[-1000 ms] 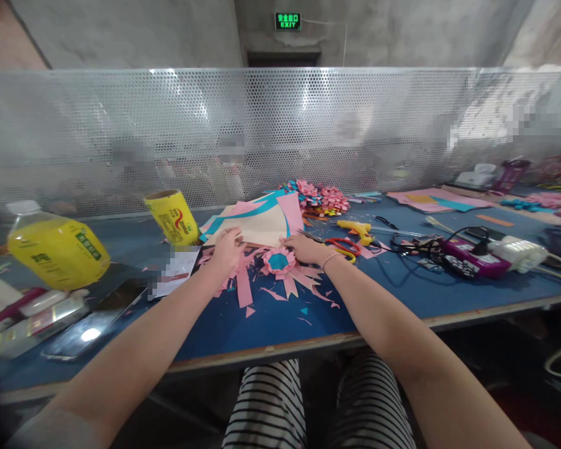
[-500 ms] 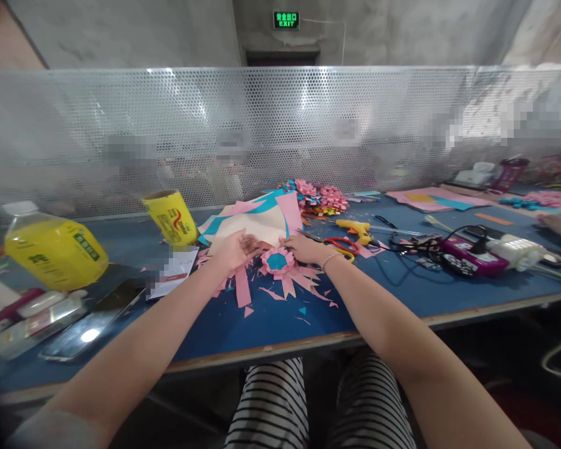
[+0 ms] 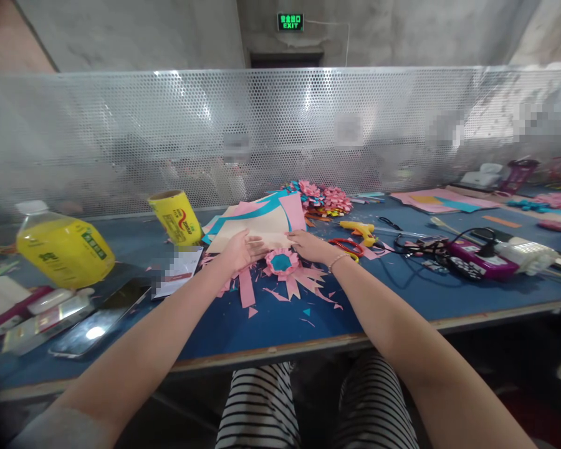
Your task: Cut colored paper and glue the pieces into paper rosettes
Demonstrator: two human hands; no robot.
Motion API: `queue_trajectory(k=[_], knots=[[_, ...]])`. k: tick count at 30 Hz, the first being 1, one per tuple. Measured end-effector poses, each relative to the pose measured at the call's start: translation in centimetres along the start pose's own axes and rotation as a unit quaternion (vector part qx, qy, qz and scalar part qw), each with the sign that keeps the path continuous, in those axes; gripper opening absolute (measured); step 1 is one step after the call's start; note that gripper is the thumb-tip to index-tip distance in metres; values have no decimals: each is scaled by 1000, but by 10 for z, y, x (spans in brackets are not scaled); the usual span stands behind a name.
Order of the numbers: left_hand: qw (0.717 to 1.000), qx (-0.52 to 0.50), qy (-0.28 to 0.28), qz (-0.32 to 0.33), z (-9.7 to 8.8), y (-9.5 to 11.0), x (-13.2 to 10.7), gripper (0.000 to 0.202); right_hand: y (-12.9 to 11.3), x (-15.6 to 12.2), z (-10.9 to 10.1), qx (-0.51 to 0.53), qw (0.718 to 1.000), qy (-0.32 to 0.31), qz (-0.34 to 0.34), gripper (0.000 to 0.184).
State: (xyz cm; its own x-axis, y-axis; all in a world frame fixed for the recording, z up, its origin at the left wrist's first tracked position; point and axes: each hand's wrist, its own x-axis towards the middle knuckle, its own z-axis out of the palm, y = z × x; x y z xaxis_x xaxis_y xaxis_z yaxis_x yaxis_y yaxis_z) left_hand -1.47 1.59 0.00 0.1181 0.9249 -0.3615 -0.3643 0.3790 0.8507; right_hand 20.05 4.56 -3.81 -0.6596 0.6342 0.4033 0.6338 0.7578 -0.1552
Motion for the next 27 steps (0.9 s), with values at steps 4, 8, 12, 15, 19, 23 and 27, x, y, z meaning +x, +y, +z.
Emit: queue_trajectory(k=[4,8,12,15,19,23,27], knots=[[1000,-6,-3,24,-1,-1,3,21,-18,3,-11,34,997,70,5,37],[997,-6,-16,70,0,-4,6,18,-44,7,-18,61,996,39,-49,36],[983,53,17,176,2,-5,8,12,-63,8,-18,80,994,-7,-73,34],[927,229,71,289,0,-5,9,7,-67,7,-17,94,993,-37,-63,34],[820,430,113,362,-5,-6,12,10,-65,6,-18,95,994,-53,-27,35],[747,552,110,352,-9,-10,13,6,-58,7,-15,78,995,-51,-31,33],[645,680,150,315,-11,-10,6,23,-46,7,-6,43,998,-21,-35,34]])
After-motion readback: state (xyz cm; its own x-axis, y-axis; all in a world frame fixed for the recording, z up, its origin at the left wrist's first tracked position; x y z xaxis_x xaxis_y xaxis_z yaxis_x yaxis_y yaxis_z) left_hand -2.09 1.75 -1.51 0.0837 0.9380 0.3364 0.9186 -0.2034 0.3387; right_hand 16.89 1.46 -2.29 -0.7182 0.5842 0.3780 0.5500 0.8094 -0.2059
